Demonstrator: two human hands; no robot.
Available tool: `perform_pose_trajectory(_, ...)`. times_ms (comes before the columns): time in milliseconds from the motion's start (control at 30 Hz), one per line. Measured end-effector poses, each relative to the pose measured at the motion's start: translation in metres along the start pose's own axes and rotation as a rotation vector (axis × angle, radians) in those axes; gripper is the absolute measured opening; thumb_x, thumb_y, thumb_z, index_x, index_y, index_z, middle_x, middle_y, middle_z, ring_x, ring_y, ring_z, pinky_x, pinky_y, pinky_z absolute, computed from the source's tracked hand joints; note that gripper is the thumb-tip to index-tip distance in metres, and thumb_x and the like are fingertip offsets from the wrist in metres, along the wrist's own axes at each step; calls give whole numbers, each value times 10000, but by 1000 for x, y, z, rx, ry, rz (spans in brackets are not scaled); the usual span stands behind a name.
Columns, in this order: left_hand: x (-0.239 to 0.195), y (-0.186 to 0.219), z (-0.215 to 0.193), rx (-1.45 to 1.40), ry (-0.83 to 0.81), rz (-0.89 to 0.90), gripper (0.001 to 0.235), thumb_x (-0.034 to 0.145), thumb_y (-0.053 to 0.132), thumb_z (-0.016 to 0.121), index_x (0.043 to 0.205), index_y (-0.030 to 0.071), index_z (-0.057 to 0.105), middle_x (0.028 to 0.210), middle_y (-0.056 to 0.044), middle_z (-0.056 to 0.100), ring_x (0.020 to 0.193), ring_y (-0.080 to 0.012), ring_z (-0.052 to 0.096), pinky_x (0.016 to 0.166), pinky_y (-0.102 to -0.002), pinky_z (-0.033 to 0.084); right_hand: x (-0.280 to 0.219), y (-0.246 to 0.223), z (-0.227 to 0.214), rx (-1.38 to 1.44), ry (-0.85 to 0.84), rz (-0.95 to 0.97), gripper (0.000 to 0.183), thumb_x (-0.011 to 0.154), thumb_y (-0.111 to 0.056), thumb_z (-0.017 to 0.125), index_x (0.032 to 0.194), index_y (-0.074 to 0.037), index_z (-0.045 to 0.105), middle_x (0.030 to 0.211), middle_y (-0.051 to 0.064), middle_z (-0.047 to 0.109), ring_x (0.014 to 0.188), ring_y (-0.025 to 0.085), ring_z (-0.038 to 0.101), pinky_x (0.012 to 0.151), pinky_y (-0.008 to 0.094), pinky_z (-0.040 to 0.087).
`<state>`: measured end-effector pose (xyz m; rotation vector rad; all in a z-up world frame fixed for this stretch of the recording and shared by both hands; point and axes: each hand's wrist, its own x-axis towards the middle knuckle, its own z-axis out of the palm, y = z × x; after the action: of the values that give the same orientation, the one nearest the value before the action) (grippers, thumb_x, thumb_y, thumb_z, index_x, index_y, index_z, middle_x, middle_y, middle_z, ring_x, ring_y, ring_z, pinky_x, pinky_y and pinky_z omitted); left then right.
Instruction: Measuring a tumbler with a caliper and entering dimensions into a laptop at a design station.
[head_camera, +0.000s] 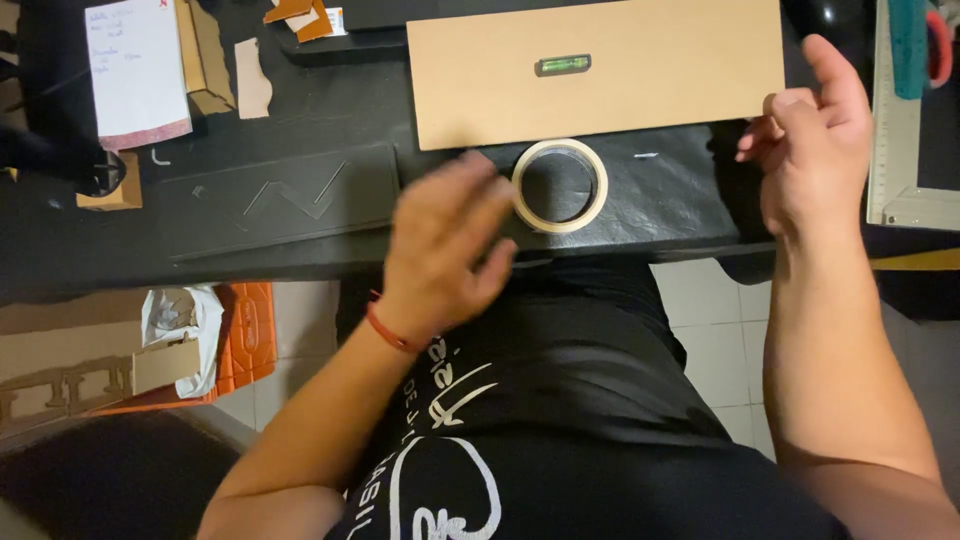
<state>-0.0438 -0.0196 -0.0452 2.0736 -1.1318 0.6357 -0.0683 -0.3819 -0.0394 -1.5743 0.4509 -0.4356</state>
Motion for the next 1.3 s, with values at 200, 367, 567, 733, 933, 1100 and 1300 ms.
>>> perform_pose_trajectory(200,9,17,26,51,-301,33,541,802,307,811,1262,154,571,1329,-40,571,1250,-264,550,1067,-520,385,-31,-5,0,-18,50,35,641,999,-126,535,1599,-102,310,756,-39,475,719,76,519,634,211,480)
perform_pose_trajectory(367,7,7,36,0,-276,80,267,897,225,702,1141,154,622,1099,-20,629,1146,-268,570,1059,-550,356,-53,8,-8,-24,108,-1,635,980,-110,531,1575,-52,318,821,-25,592,638,73,545,586,198,493)
perform_pose_trajectory(567,-2,12,28,-178,-295,131,128,913,139,665,1038,146,637,945,-31,614,945,-259,586,1007,-488,394,-78,21,-7,-125,93,-80,351,999,-129,576,1343,-56,558,822,67,619,616,119,554,587,223,480)
perform_pose_trajectory(733,-13,13,-9,-140,-282,158,119,891,168,730,1002,171,686,917,10,636,881,-209,606,983,-409,425,-95,31,5,-203,-4,-81,242,1011,-74,575,1241,-59,648,841,54,629,701,102,592,684,214,539)
perform_pose_trajectory(933,-37,-20,-73,-38,-15,90,149,775,219,766,917,174,756,837,-6,671,809,-236,661,892,-437,505,-127,52,32,-240,-188,-225,300,901,68,676,1184,-19,723,778,117,662,657,187,659,658,300,552)
perform_pose_trajectory(1100,-41,-17,-85,-158,-33,12,113,815,233,695,879,157,748,768,-37,663,722,-283,655,784,-441,523,-150,42,61,-330,-525,-266,306,837,-35,718,1139,-71,760,788,76,721,680,158,667,701,318,560)
perform_pose_trajectory(1300,-35,33,-30,-324,-71,125,183,946,273,603,926,125,708,832,-51,656,807,-280,669,877,-445,496,-157,12,77,-423,-791,-490,444,817,-72,719,1254,-20,654,819,137,716,718,250,731,662,401,585)
